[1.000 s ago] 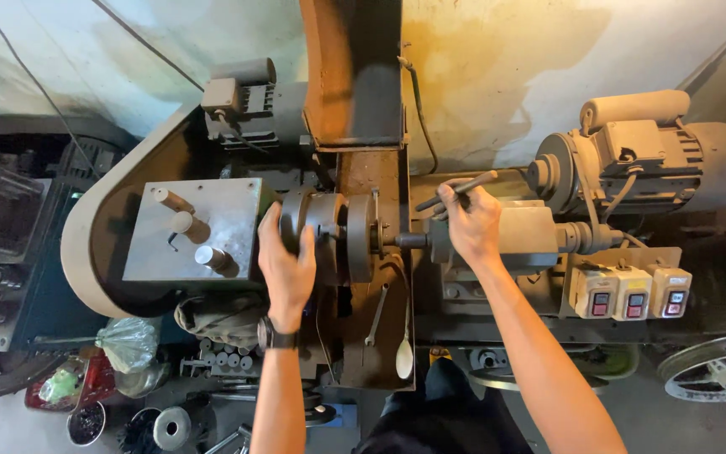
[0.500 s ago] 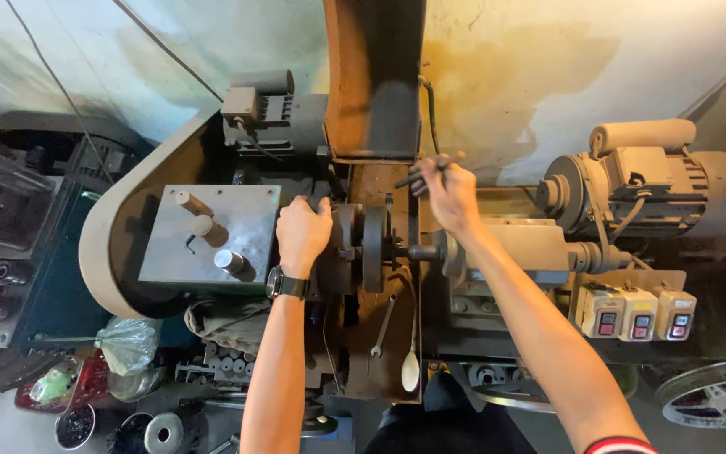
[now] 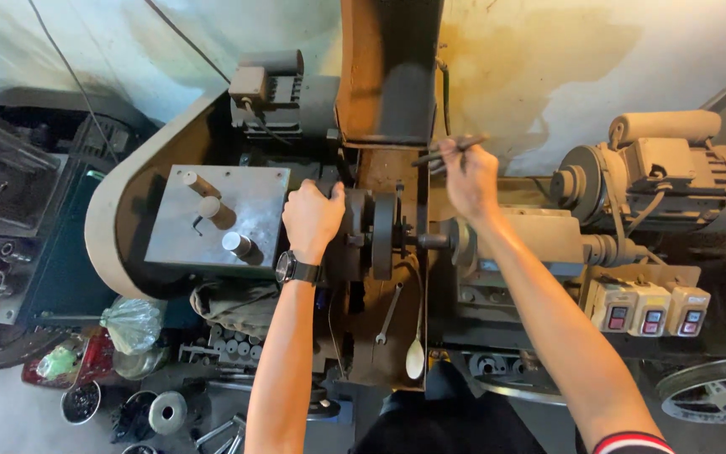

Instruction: The person operates a metal lathe, using a tool to manually rotate the chuck and tighten a cylindrical metal part. They then secure a guard, start the machine, and use a file to smooth the rotating part before stopping the machine and inspecting the finished piece.

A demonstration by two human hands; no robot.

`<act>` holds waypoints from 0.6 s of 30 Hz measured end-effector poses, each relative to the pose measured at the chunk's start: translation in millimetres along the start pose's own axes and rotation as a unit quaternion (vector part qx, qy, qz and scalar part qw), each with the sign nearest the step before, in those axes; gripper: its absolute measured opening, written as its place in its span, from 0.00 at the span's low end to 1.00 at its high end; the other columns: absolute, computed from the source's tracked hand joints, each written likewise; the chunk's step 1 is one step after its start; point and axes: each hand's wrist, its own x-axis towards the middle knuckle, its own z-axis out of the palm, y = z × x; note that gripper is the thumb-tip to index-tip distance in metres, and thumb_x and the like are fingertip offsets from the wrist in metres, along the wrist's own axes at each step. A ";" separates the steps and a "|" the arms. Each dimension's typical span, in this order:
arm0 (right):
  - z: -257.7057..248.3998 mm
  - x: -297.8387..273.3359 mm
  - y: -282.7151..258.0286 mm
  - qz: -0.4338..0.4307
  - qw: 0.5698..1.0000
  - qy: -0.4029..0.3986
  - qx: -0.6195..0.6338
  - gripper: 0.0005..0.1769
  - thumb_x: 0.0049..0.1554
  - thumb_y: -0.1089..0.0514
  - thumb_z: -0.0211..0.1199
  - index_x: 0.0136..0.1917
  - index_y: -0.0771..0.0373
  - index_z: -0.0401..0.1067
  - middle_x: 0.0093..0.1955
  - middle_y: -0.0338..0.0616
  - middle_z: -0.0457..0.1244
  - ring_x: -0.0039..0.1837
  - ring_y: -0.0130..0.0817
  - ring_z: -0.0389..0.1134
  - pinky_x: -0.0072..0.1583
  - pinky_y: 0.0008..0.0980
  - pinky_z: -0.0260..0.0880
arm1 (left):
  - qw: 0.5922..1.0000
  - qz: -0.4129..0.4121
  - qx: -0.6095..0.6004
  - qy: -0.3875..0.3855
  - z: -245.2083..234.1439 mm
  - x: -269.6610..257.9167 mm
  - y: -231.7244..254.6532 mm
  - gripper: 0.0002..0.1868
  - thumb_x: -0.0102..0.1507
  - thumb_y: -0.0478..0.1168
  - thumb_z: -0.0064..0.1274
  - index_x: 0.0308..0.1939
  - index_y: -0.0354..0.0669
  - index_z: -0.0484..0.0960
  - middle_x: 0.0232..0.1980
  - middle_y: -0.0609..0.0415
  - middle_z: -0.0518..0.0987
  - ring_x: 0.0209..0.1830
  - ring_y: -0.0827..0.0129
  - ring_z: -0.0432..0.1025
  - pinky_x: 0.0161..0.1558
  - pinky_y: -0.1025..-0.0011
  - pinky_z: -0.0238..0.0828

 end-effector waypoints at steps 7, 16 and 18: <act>-46.0 -49.0 -19.9 0.019 0.991 0.015 -0.128 0.07 0.65 0.63 0.61 0.51 0.72 0.70 0.40 0.44 0.69 0.42 0.29 0.74 0.46 0.30 0.74 | 0.991 0.060 -0.092 0.082 2.9 -44.4 -15.2 0.22 0.66 0.50 0.56 0.50 0.31 0.81 0.36 0.34 0.83 0.38 0.36 0.78 0.41 0.47 0.73; -39.3 -55.8 -22.7 0.097 0.987 0.007 -0.126 0.08 0.65 0.61 0.61 0.48 0.71 0.72 0.35 0.44 0.68 0.37 0.28 0.72 0.40 0.29 0.74 | 0.921 0.097 -0.333 0.177 106.6 -188.4 -113.3 0.31 0.67 0.28 0.51 0.73 0.32 0.60 0.63 0.32 0.76 0.60 0.43 0.75 0.63 0.57 0.69; -40.1 -50.9 -23.9 0.073 0.989 0.002 -0.132 0.09 0.66 0.61 0.61 0.49 0.71 0.72 0.34 0.44 0.68 0.37 0.28 0.71 0.40 0.30 0.72 | 0.931 -0.029 -0.360 0.057 116.8 -201.3 -118.5 0.31 0.64 0.28 0.47 0.72 0.33 0.60 0.62 0.38 0.79 0.64 0.50 0.76 0.65 0.61 0.70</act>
